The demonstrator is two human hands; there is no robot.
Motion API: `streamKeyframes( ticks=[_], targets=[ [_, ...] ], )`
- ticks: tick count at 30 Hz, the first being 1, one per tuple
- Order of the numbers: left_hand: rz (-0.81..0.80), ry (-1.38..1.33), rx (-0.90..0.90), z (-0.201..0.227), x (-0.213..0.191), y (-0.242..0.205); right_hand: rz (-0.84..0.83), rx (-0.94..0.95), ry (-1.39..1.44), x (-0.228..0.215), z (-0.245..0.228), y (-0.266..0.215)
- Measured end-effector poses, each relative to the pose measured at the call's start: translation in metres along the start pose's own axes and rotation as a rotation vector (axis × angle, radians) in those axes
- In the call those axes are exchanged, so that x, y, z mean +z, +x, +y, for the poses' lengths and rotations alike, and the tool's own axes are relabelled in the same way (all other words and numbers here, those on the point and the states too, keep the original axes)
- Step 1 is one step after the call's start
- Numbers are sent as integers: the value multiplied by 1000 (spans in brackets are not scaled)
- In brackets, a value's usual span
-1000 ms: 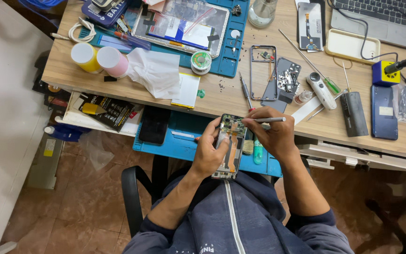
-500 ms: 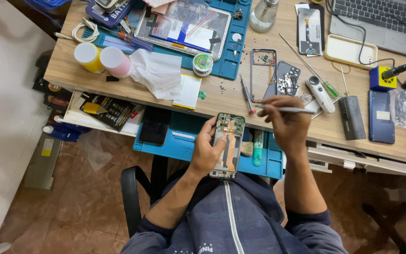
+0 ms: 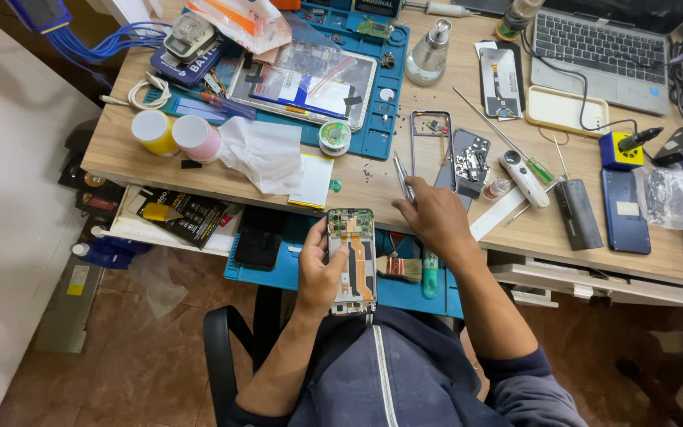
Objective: The person works on a disassembled smartphone, using a precision screwdriver to remove and install small screws on the motherboard. They also use tweezers to handle small components and connectors, carefully aligning and securing parts within the phone's frame.
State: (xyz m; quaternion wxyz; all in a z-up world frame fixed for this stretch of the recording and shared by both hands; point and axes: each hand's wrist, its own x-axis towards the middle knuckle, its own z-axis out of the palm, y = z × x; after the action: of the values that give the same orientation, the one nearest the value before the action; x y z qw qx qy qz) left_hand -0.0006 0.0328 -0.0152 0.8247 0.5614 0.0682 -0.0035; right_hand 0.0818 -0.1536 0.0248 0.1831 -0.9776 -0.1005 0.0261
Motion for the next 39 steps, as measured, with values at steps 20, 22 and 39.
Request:
streamKeyframes(
  ticks=[20, 22, 39],
  targets=[
    [94, 13, 44, -5, -13, -10, -10, -233, -102, 14, -47, 21],
    [99, 21, 46, -6, -15, -10, 4, -237, -130, 17, -46, 21],
    [146, -108, 23, -27, -9, -1, 210, -266, -23, 4, -33, 2]
  ],
)
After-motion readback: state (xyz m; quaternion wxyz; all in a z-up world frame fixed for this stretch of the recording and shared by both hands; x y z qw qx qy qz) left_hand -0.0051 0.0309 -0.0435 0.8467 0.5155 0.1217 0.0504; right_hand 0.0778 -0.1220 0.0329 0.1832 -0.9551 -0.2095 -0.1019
